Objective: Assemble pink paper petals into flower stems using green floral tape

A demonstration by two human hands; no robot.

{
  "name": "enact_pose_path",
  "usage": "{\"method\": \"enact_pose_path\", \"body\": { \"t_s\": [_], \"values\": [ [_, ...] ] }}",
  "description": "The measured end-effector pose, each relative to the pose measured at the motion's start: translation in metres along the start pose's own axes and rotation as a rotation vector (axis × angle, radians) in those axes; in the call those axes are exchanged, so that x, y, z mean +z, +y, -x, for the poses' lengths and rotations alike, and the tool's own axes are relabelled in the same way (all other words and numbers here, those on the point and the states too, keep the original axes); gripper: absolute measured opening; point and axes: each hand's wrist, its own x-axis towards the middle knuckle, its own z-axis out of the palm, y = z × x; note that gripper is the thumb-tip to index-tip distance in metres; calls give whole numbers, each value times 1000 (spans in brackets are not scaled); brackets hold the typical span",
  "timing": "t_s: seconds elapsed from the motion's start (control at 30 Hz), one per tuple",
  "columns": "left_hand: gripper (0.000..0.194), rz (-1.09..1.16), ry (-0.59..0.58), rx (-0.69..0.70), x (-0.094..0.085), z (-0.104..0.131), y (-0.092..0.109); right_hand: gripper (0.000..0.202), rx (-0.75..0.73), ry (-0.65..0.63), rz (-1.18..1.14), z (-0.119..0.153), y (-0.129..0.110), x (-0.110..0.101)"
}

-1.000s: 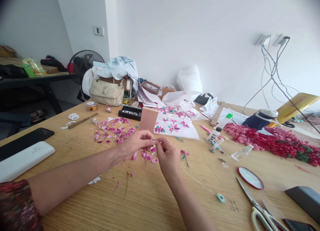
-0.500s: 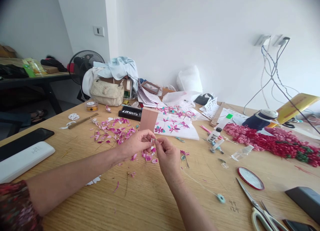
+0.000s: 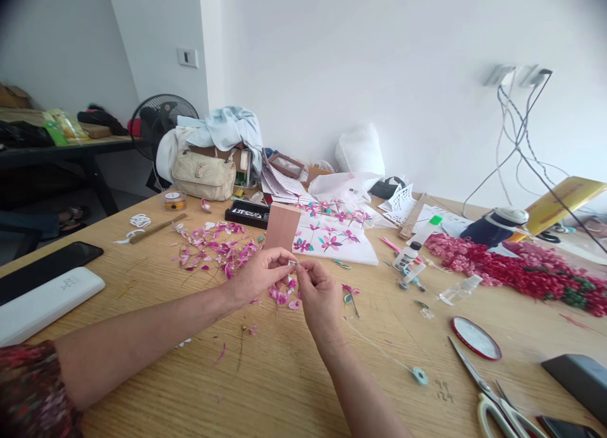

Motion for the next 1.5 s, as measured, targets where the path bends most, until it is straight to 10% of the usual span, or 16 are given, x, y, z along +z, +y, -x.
{"method": "enact_pose_path", "body": {
  "t_s": [1.5],
  "values": [
    [12,149,94,-5,5,5,0,24,47,42,-91,1,-3,1]
  ]
}}
